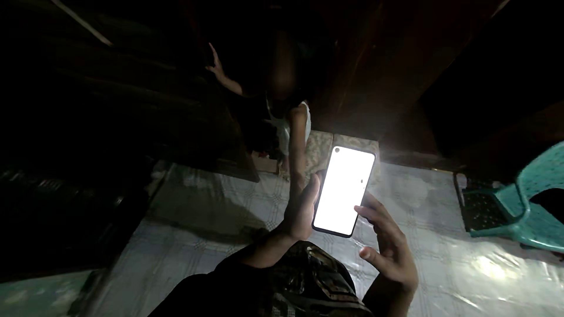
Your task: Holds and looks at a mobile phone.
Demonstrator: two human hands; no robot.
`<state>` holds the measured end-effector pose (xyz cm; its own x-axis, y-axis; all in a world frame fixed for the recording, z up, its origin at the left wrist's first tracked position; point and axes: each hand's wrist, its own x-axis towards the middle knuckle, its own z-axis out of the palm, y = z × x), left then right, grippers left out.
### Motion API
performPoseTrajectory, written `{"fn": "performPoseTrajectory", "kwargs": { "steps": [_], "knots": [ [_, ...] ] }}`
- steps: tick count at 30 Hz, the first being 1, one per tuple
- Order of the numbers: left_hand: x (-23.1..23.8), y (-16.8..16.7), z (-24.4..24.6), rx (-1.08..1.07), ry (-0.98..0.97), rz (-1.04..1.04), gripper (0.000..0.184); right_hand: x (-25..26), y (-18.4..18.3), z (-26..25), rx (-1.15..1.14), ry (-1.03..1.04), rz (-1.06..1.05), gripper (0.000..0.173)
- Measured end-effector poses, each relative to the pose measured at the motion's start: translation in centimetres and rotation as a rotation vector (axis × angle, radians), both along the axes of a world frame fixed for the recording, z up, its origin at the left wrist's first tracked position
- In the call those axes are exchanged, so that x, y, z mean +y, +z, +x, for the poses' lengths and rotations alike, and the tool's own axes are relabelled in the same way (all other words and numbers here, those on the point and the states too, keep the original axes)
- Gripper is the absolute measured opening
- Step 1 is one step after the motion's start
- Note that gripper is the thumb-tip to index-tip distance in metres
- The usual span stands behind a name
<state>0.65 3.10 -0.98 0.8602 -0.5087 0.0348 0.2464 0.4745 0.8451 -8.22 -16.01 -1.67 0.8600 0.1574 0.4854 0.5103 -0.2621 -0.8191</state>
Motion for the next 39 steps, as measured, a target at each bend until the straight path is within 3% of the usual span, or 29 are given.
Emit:
{"fn": "performPoseTrajectory", "kwargs": {
  "steps": [5, 20, 33, 36, 39],
  "knots": [
    [1.6, 0.4, 2.7, -0.039, 0.012, 0.01, 0.083, 0.9, -0.3, 4.1, 0.011, 0.072, 0.03, 0.066],
    [6.6, 1.8, 14.7, -0.049, 0.204, -0.049, 0.077, 5.0, -0.1, 20.6, -0.07, 0.268, 0.058, 0.067],
    [8.1, 1.4, 18.9, -0.026, 0.618, 0.052, 0.082, 6.9, -0.6, 31.7, -0.033, 0.597, 0.089, 0.072],
    [6.7, 1.7, 19.4, 0.045, 0.756, 0.137, 0.063, 5.8, -0.1, 33.7, -0.022, 0.676, 0.068, 0.072],
    [5.7, 2.3, 21.6, -0.051, 0.99, 0.326, 0.041, 4.9, 0.4, 36.0, 0.042, 0.781, 0.046, 0.069]
  ]
}}
